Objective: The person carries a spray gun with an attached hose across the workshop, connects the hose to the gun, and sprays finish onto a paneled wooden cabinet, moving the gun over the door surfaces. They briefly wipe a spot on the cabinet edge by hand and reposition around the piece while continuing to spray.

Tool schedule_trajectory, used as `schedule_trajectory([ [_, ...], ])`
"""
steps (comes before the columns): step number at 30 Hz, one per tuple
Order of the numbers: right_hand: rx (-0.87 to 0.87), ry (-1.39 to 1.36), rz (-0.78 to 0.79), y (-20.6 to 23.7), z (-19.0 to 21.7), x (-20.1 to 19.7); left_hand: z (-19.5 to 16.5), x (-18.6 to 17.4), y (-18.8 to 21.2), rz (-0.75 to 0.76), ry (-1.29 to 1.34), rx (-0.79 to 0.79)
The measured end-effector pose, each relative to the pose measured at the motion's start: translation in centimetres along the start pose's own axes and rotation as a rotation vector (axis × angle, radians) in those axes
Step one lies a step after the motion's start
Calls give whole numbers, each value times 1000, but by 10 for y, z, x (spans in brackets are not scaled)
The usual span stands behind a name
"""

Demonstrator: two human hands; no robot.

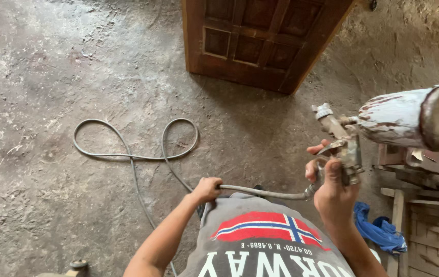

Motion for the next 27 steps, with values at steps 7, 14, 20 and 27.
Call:
schedule_trajectory([
  [7,151,262,-32,-20,-17,-120,-255,-145,-5,-504,165,511],
  [14,369,599,48,-29,-64,-187,-517,-211,20,-451,-127,1130],
  [20,344,464,34,-82,-83,-228,-549,-238,-53,-307,-177,1147],
  [27,310,470,-14,-187,-105,-281,-576,-314,-159,-307,-222,1239],
])
Point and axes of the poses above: each hand's wrist, its own y-axis away from the middle knuckle, its own x-axis out of the palm, z = x × y, the point moved 9 cm from there along -y, towards the middle knuckle, and after that the axes turned 10 degrees about z, right-handed, at the moved point
